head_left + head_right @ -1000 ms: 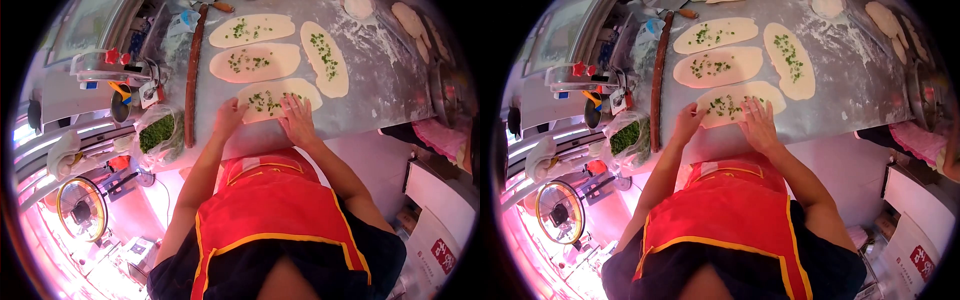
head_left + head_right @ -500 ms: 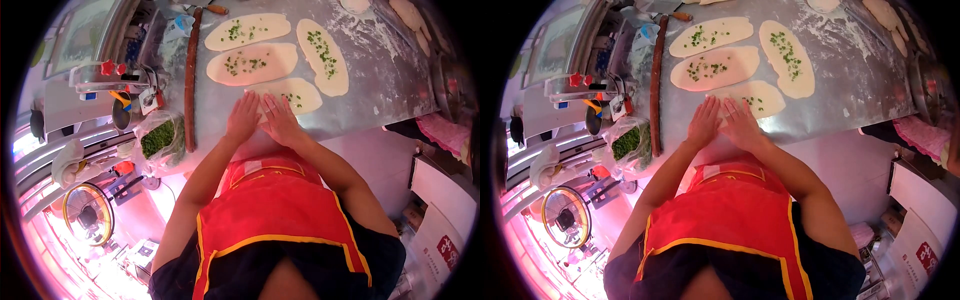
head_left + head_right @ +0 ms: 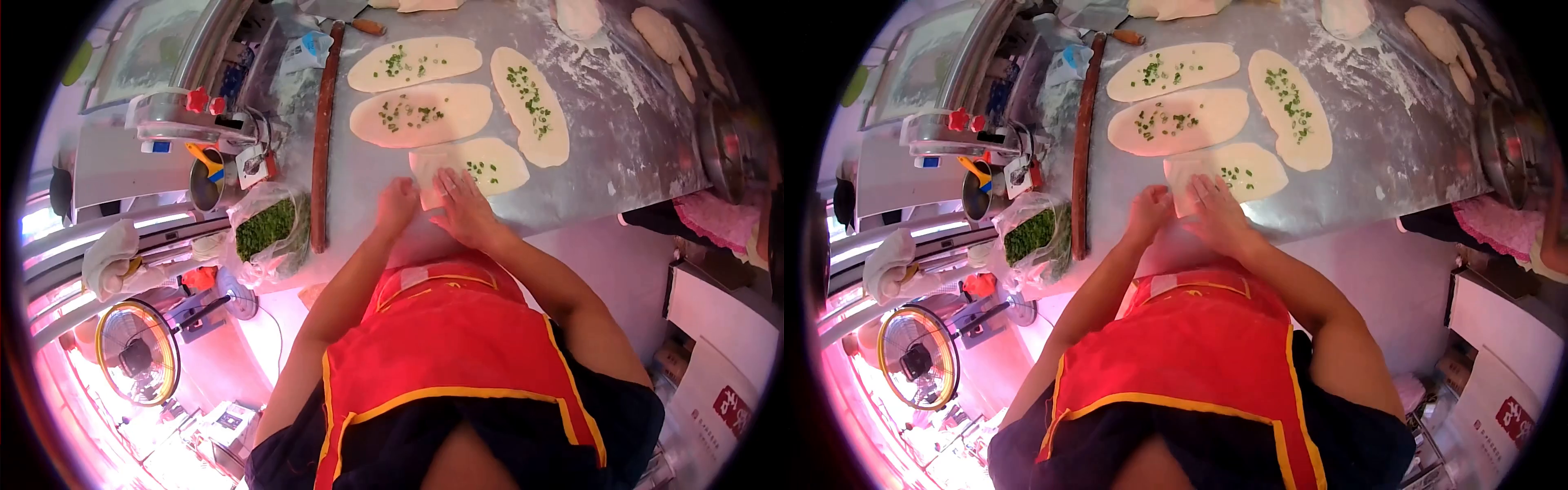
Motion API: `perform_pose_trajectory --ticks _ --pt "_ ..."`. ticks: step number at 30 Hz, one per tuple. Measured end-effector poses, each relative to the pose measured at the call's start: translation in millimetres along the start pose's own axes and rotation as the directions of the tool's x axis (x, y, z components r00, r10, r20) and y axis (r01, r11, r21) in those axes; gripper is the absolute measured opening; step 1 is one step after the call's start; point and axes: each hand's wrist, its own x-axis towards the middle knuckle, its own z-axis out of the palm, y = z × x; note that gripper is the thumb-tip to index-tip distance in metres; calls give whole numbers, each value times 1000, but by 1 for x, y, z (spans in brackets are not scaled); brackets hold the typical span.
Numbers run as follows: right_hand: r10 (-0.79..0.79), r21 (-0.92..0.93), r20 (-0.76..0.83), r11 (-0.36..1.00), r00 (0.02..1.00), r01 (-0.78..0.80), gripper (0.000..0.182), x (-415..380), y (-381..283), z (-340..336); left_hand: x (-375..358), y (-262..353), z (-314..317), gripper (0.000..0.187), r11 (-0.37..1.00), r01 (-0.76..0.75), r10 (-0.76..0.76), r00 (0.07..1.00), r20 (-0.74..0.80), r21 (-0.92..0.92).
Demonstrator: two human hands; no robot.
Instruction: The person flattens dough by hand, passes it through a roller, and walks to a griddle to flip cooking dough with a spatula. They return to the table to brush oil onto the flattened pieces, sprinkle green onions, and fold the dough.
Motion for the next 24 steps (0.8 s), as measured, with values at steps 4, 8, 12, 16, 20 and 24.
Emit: perform_pose_trajectory --ticks 4,8,12,16,20,24 --pt "79 253 -274 967 958 -7 29 6 -8 -6 15 12 10 19 935 261 -226 960 164 -241" --pt "308 692 -91 703 947 -162 26 19 -10 -15 4 56 7 20 901 259 -170 948 268 -347" --pt "548 655 -14 637 836 -407 32 17 -5 -16 -16 105 8 21 968 106 -36 957 289 -228" --pt "639 729 -6 529 769 -434 32 0 34 -23 -17 119 26 17 950 -71 128 977 172 -305" --pt "649 586 -28 627 760 -514 37 -6 54 -27 -15 94 38 24 826 -501 500 863 73 260" --pt "664 489 -176 700 727 -521 40 -14 60 -22 -13 79 55 38 539 -736 726 653 217 409"
